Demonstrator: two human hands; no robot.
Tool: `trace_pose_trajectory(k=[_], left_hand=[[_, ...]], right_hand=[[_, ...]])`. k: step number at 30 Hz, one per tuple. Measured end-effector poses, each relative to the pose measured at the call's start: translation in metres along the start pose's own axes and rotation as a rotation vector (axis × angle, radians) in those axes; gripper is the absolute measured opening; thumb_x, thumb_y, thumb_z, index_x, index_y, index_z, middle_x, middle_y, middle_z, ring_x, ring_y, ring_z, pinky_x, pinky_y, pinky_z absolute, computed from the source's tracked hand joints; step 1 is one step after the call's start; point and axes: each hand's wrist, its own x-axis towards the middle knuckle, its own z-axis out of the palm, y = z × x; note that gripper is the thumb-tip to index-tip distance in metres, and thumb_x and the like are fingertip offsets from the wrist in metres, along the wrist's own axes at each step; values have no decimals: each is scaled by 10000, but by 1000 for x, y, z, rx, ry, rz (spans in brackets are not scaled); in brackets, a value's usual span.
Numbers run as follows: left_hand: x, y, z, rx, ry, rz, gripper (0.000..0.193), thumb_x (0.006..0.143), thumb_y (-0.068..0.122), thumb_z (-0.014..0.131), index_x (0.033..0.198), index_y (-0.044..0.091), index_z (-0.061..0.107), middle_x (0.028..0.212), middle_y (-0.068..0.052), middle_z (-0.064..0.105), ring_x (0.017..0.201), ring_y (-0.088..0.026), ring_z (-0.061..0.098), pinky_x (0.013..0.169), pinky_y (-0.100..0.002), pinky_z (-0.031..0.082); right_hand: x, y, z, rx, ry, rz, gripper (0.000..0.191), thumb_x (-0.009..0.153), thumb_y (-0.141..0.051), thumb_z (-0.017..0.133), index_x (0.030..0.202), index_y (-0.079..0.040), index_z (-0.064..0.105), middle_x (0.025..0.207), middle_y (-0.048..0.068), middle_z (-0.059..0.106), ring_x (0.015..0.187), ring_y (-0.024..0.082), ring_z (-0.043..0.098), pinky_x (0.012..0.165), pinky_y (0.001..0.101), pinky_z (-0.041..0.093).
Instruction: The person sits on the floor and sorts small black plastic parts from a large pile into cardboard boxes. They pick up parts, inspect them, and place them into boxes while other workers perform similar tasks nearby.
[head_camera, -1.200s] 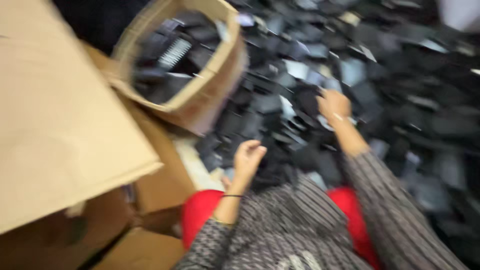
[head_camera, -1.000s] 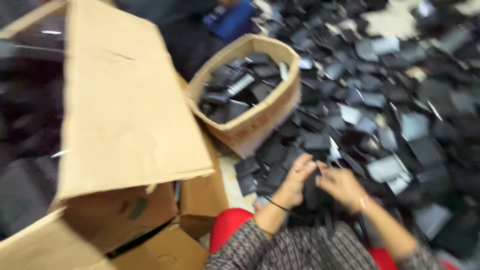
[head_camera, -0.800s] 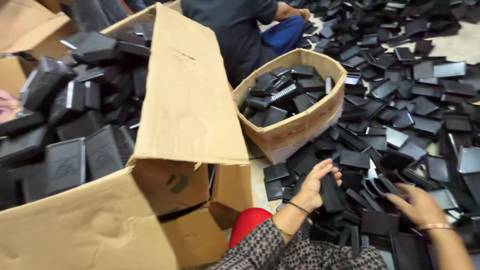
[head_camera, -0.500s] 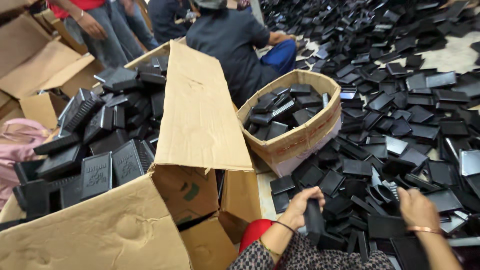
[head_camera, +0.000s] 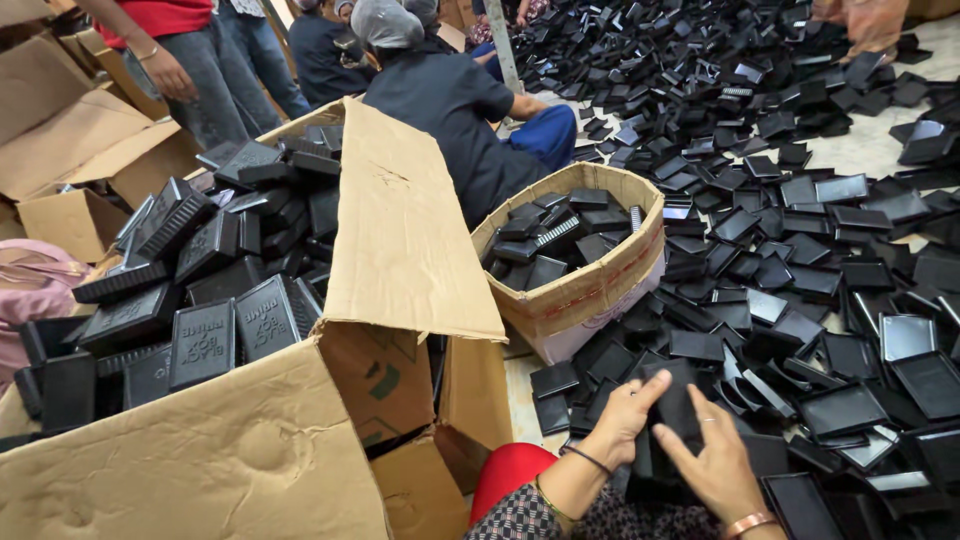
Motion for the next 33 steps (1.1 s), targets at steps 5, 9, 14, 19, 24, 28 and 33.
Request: trace_pose_trajectory(k=[5, 9, 14, 19, 24, 28, 33], left_hand=[[4, -2, -17, 18, -19, 59, 700, 1016, 684, 467, 1220, 66, 724, 1209, -34, 737, 1053, -91, 706, 926, -250, 565], [20, -11, -36, -37, 88, 89, 720, 1017, 709, 450, 1215, 48, 656, 1091, -102, 709, 945, -174, 689, 844, -324, 575], [32, -26, -61, -223, 185, 29, 769, 974, 752, 483, 1157, 21, 639, 943, -106, 702, 802, -221, 686, 707, -369, 571], [32, -24, -56, -567, 229, -182, 718, 906, 762, 527, 1056, 63, 591, 818, -102, 651, 721, -256, 663, 652, -400, 571], [7, -3, -45, 457, 185, 331, 583, 964, 630, 654, 861, 56, 651, 714, -25, 621, 676, -102, 571, 615, -304, 482], [-13, 7, -40, 878, 325, 468, 544, 872, 541, 761, 664, 59, 618, 566, -8, 582, 547, -66, 511, 495, -300, 395], [-16, 7, -39, 741, 21, 394, 476, 892, 505, 799, 939, 56, 650, 867, -35, 670, 799, -57, 583, 715, -271, 492]], right_hand=[[-2, 7, 11, 691, -93, 524, 640, 852, -259, 755, 1444, -63, 616, 1186, 120, 722, 1013, 179, 650, 885, 346, 504], [-23, -3, 34, 581, -188, 454, 599, 827, -258, 774, 1392, -104, 650, 1235, 128, 759, 1087, 172, 677, 957, 335, 510], [-40, -23, 35, 224, -299, 282, 730, 756, -330, 823, 1412, -107, 591, 1249, 227, 693, 1179, 307, 673, 998, 381, 486], [-37, -20, 27, 99, -73, -221, 617, 830, -335, 706, 1341, -15, 572, 1271, 292, 652, 1186, 409, 627, 992, 376, 482], [-31, 17, 24, 261, -205, 576, 433, 988, -242, 698, 1348, -9, 644, 1099, 209, 803, 974, 242, 744, 839, 315, 576], [-36, 44, 34, 697, -260, 490, 548, 923, -158, 678, 1410, 29, 511, 1128, 174, 747, 957, 151, 698, 779, 288, 558], [-36, 67, 50, 876, -182, 660, 572, 923, -146, 649, 1420, 70, 468, 1140, 194, 724, 929, 238, 714, 757, 365, 611]])
